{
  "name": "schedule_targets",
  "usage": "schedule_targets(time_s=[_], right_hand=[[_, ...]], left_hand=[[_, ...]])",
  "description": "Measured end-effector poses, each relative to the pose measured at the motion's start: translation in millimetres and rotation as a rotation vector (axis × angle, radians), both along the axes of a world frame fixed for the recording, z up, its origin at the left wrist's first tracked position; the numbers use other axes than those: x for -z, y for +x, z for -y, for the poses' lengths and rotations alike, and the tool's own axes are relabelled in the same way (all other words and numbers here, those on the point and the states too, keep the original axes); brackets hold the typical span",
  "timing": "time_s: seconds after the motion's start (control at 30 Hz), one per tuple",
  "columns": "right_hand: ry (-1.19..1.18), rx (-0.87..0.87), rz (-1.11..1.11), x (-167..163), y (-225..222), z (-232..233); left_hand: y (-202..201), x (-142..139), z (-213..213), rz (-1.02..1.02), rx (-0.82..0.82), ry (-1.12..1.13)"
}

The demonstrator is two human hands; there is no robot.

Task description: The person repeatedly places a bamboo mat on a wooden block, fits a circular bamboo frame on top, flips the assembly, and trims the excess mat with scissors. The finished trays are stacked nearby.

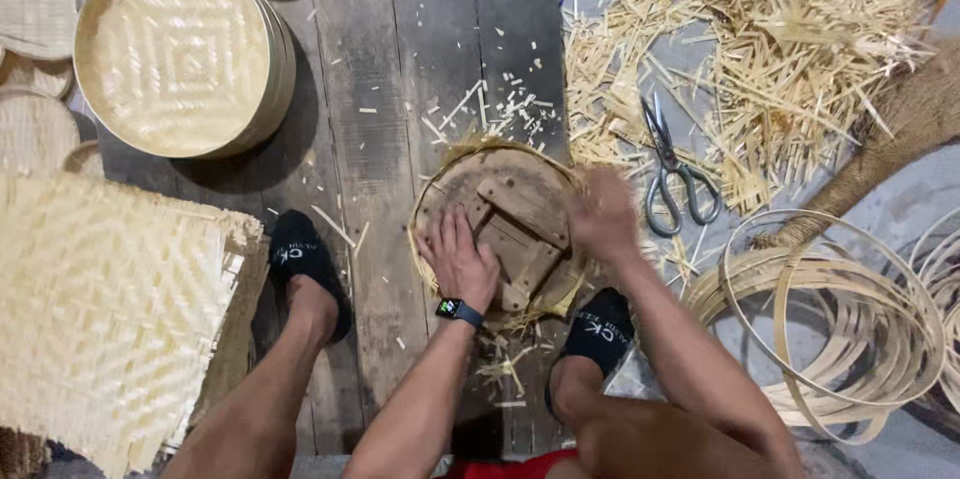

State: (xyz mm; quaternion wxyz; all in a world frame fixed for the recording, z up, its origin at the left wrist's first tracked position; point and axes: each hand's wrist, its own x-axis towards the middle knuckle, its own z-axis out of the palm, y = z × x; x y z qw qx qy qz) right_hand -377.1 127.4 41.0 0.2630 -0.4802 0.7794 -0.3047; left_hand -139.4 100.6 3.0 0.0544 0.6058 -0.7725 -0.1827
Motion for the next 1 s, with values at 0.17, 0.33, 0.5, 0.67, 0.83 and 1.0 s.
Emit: schedule_targets(time_s=[0.17, 0.33, 0.5, 0.67, 0.83, 1.0], right_hand=[[0.543, 0.284, -0.551, 34, -120, -43], [0.729, 0.193, -0.163, 49, -138, -48], [0.724, 0.15, 0.353, 26, -120, -64], [0.486, -0.03, -0.008, 0, -76, -91], [0.364, -0.176, -0.421, 22, -53, -88], [0.657, -0.126, -0.312, 28, -70, -89]], left_hand=[[-81, -5, -1, -0.214, -0.301, 0.023], [-108, 3, 7, -0.195, -0.243, 0.099], [-83, 9, -4, -0.245, 0.1, -0.059], [-86, 12, -9, -0.249, 0.118, -0.022], [-84, 11, -8, -0.262, 0.116, -0.039], [-79, 10, -9, -0.221, 0.139, -0.005]])
